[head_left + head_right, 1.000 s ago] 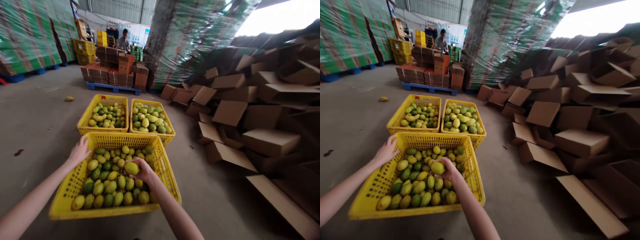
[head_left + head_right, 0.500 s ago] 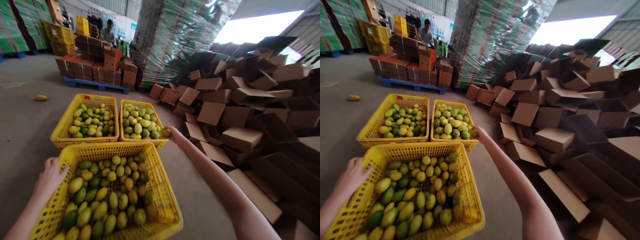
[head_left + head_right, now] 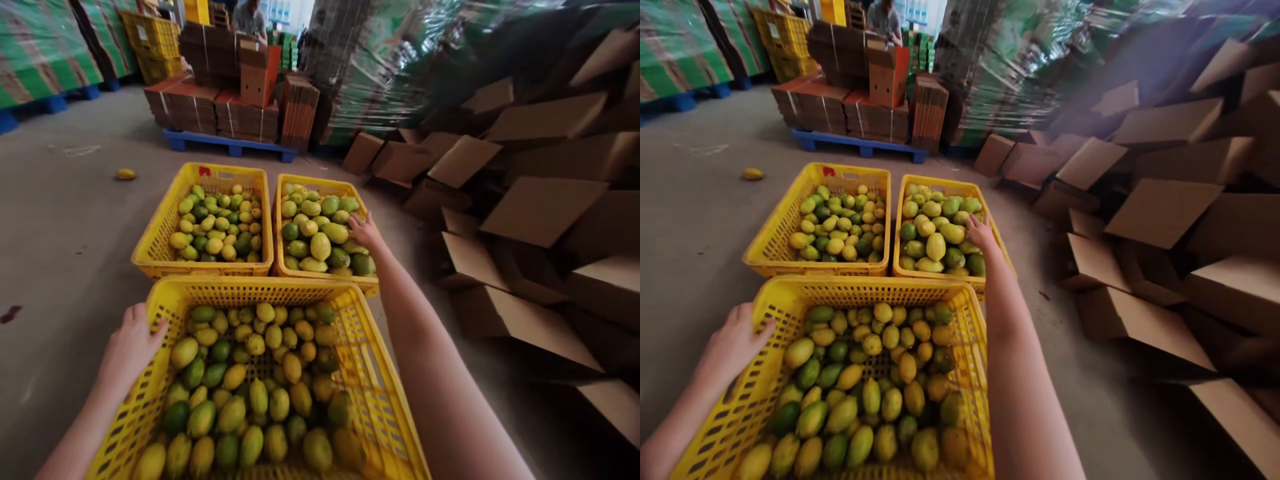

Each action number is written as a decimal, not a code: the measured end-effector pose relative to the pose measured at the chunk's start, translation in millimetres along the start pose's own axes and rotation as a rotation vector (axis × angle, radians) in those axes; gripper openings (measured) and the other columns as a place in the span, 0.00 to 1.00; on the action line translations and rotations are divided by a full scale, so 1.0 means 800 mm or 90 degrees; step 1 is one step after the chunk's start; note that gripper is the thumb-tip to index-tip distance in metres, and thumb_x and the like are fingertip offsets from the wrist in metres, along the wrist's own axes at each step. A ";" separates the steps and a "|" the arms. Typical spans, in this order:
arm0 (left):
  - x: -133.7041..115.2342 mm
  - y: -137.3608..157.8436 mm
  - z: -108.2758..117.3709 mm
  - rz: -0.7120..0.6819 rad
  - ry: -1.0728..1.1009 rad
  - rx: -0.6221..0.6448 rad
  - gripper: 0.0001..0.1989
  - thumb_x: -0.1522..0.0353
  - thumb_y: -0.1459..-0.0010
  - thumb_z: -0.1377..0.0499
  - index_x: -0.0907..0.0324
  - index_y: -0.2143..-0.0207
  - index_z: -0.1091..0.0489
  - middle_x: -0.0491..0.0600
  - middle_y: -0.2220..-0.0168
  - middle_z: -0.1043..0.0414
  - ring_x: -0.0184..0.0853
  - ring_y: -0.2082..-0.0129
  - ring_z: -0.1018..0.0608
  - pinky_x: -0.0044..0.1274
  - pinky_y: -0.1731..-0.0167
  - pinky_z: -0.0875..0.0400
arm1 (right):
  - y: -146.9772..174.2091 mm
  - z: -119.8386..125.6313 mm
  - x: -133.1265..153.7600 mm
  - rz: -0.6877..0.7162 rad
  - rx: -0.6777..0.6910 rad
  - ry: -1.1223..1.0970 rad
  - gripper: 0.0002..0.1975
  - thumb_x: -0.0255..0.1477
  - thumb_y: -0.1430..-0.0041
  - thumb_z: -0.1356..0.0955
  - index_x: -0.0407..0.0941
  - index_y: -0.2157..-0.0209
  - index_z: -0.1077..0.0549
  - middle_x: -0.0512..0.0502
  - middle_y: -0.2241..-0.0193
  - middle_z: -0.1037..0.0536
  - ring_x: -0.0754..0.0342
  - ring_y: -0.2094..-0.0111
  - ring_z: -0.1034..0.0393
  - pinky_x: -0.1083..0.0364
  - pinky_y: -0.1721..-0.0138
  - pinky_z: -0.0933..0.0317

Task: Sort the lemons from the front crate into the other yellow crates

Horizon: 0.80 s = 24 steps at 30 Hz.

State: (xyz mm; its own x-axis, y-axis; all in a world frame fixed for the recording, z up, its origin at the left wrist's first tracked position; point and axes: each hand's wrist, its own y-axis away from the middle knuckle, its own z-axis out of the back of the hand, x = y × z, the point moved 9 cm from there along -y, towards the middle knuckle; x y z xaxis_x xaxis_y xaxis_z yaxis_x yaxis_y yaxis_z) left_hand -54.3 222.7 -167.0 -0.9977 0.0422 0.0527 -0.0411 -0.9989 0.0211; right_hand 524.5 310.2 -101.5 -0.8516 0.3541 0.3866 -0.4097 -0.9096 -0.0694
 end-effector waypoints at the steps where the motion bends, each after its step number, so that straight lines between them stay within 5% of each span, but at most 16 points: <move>1: -0.001 0.000 0.002 0.001 0.004 0.004 0.20 0.58 0.33 0.58 0.66 0.56 0.37 0.60 0.59 0.30 0.45 0.67 0.21 0.30 0.70 0.29 | 0.011 0.011 -0.003 -0.007 -0.021 0.004 0.27 0.36 0.32 0.46 0.41 0.36 0.38 0.35 0.33 0.41 0.38 0.29 0.57 0.38 0.33 0.52; 4: -0.004 0.002 0.010 0.010 0.029 0.019 0.18 0.60 0.33 0.56 0.67 0.55 0.37 0.61 0.58 0.30 0.46 0.64 0.21 0.30 0.69 0.28 | 0.082 0.052 -0.010 -0.017 -0.135 0.005 0.29 0.36 0.32 0.47 0.38 0.36 0.40 0.31 0.31 0.48 0.41 0.29 0.56 0.41 0.34 0.50; 7: -0.004 0.004 0.016 0.020 0.056 0.032 0.19 0.61 0.34 0.54 0.68 0.53 0.37 0.63 0.57 0.29 0.49 0.63 0.20 0.33 0.66 0.27 | 0.202 0.069 0.020 0.119 -0.204 0.027 0.24 0.38 0.33 0.42 0.41 0.42 0.32 0.29 0.40 0.35 0.39 0.37 0.41 0.40 0.38 0.43; 9: 0.000 0.002 0.017 0.028 0.076 0.030 0.21 0.60 0.36 0.51 0.69 0.51 0.37 0.65 0.57 0.28 0.53 0.60 0.21 0.36 0.62 0.27 | 0.289 0.057 0.061 0.253 -0.172 0.049 0.18 0.38 0.34 0.39 0.44 0.49 0.28 0.33 0.49 0.28 0.40 0.45 0.33 0.40 0.43 0.38; 13: 0.010 -0.003 0.017 0.024 0.153 -0.007 0.28 0.61 0.40 0.45 0.71 0.43 0.40 0.71 0.47 0.33 0.58 0.51 0.23 0.42 0.55 0.27 | 0.415 -0.006 0.158 0.485 0.037 0.122 0.13 0.33 0.34 0.37 0.44 0.55 0.24 0.35 0.53 0.24 0.40 0.48 0.31 0.40 0.43 0.39; 16: -0.014 0.008 0.045 -0.069 0.186 -0.093 0.35 0.65 0.42 0.42 0.70 0.35 0.45 0.73 0.36 0.47 0.61 0.41 0.32 0.45 0.45 0.33 | 0.435 -0.075 0.193 0.478 0.252 0.198 0.15 0.34 0.35 0.36 0.41 0.53 0.24 0.33 0.52 0.24 0.40 0.49 0.29 0.42 0.46 0.37; 18: -0.061 0.028 0.066 -0.196 0.191 -0.102 0.30 0.67 0.40 0.44 0.66 0.36 0.41 0.69 0.37 0.42 0.56 0.40 0.32 0.43 0.43 0.35 | 0.427 -0.124 0.188 0.385 0.418 0.266 0.17 0.35 0.36 0.34 0.41 0.50 0.25 0.32 0.51 0.23 0.39 0.49 0.28 0.44 0.50 0.34; 21: -0.147 0.068 0.064 -0.344 0.228 0.058 0.19 0.64 0.35 0.50 0.59 0.48 0.27 0.55 0.60 0.22 0.43 0.59 0.20 0.32 0.55 0.27 | 0.416 -0.172 0.176 0.266 0.558 0.320 0.19 0.35 0.37 0.34 0.42 0.47 0.26 0.32 0.50 0.22 0.39 0.49 0.26 0.47 0.53 0.33; 24: -0.197 0.090 0.049 -0.334 0.232 0.128 0.18 0.57 0.37 0.47 0.57 0.60 0.22 0.50 0.74 0.23 0.41 0.68 0.20 0.30 0.62 0.27 | 0.411 -0.193 0.187 0.283 0.521 0.298 0.23 0.35 0.34 0.37 0.41 0.41 0.32 0.31 0.45 0.25 0.39 0.44 0.29 0.47 0.48 0.35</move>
State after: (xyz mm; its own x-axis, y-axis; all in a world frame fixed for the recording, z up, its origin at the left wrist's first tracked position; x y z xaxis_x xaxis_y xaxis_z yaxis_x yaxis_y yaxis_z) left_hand 102.4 144.8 -134.6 -0.8041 0.4767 -0.3552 -0.5497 -0.8238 0.1389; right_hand 211.5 97.7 -208.6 -0.9846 -0.1595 0.0715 0.1705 -0.7863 0.5939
